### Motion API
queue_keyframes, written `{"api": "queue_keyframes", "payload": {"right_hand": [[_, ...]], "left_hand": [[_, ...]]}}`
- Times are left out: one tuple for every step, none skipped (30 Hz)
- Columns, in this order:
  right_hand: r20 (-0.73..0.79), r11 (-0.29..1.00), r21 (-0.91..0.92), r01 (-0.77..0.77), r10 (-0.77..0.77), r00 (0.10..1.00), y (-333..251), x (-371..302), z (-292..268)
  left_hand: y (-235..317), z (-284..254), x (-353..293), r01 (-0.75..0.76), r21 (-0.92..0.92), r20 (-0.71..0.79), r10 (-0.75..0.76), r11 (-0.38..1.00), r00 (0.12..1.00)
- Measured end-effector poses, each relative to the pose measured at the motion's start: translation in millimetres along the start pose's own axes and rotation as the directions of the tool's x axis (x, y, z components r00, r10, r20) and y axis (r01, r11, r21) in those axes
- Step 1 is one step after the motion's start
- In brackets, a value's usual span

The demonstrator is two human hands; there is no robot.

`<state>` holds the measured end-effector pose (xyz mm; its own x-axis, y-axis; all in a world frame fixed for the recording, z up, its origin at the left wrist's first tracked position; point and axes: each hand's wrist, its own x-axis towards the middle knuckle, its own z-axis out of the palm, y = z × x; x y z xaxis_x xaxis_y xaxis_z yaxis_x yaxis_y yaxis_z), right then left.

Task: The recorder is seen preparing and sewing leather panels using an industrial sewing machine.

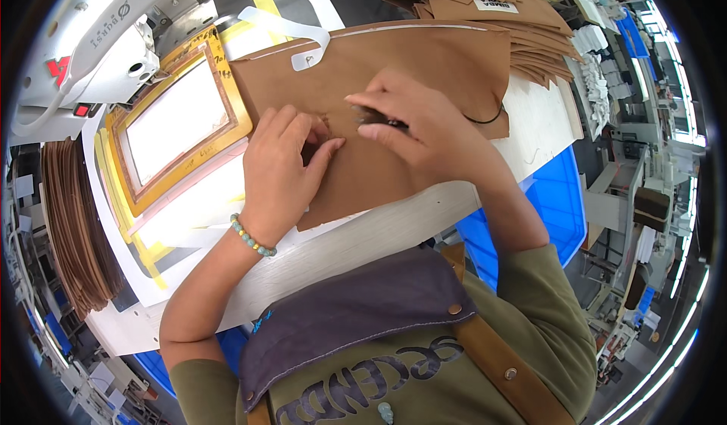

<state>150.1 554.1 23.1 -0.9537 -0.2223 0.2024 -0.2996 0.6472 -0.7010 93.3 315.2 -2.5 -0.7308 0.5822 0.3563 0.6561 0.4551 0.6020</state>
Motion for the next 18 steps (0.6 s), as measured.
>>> {"api": "queue_keyframes", "payload": {"right_hand": [[0.03,0.995,-0.089,0.055,-0.053,0.998,0.0,0.1,3.7],[0.028,0.995,-0.088,0.054,-0.052,0.998,-1.0,0.2,6.7],[0.041,0.981,-0.186,0.06,-0.053,0.998,-2.5,0.2,9.4],[0.053,0.958,-0.281,0.065,-0.052,0.997,-3.2,0.5,12.5],[0.049,0.958,-0.28,0.062,-0.05,0.998,-2.6,1.0,15.4],[0.058,0.936,-0.33,0.122,-0.109,0.992,-1.6,1.3,18.1],[0.073,0.907,-0.377,0.186,-0.172,0.982,-0.5,2.8,20.7],[0.071,0.908,-0.375,0.187,-0.173,0.982,-0.4,4.2,23.0],[0.086,0.899,-0.387,0.203,-0.184,0.979,-0.7,5.3,25.1],[0.102,0.89,-0.401,0.218,-0.193,0.976,-1.0,6.1,26.9],[0.101,0.89,-0.401,0.217,-0.192,0.976,-0.8,6.8,28.8],[0.087,0.894,-0.39,0.221,-0.204,0.975,-0.5,7.4,30.8],[0.073,0.897,-0.379,0.227,-0.215,0.974,-1.4,8.1,32.1],[0.072,0.897,-0.38,0.226,-0.215,0.974,-2.9,8.8,32.9],[0.064,0.903,-0.376,0.206,-0.196,0.978,-4.6,9.5,33.5],[0.057,0.909,-0.371,0.187,-0.178,0.982,-5.3,10.2,34.4],[0.057,0.909,-0.372,0.187,-0.179,0.982,-6.0,10.7,35.4],[0.044,0.913,-0.365,0.184,-0.18,0.983,-6.6,11.0,36.3]], "left_hand": [[0.4,1.2,-0.3,0.002,-0.012,-0.025,-0.002,1.0,1.0],[0.6,0.8,-1.7,0.001,-0.011,-0.023,-0.001,1.0,1.0],[1.0,-0.4,-4.0,0.012,-0.004,-0.032,-0.012,1.0,0.999],[0.8,-1.6,-6.1,0.023,0.004,-0.039,-0.023,1.0,0.999],[-0.1,-1.9,-7.0,0.021,0.005,-0.036,-0.02,1.0,0.999],[-1.1,-2.1,-7.6,0.01,-0.007,-0.045,-0.01,1.0,0.999],[-1.7,-2.6,-8.3,0.003,-0.016,-0.058,-0.004,1.0,0.998],[-1.5,-3.4,-9.0,0.002,-0.014,-0.058,-0.003,1.0,0.998],[-1.0,-4.2,-9.9,0.053,-0.073,-0.046,-0.056,0.996,0.997],[-0.6,-4.6,-10.6,0.103,-0.133,-0.031,-0.108,0.986,0.994],[-0.2,-5.4,-11.0,0.101,-0.134,-0.03,-0.106,0.986,0.994],[0.2,-6.5,-11.1,0.089,-0.127,-0.025,-0.093,0.988,0.995],[0.5,-7.7,-11.0,0.077,-0.121,-0.022,-0.08,0.99,0.997],[0.0,-6.9,-11.1,0.076,-0.121,-0.021,-0.079,0.99,0.997],[-1.1,-5.2,-11.5,0.06,-0.136,-0.024,-0.063,0.989,0.998],[-2.1,-3.9,-11.5,0.045,-0.151,-0.027,-0.049,0.988,0.998],[-2.6,-3.7,-11.0,0.044,-0.151,-0.027,-0.049,0.988,0.998],[-3.1,-3.6,-10.7,0.046,-0.154,-0.02,-0.05,0.987,0.999]]}}
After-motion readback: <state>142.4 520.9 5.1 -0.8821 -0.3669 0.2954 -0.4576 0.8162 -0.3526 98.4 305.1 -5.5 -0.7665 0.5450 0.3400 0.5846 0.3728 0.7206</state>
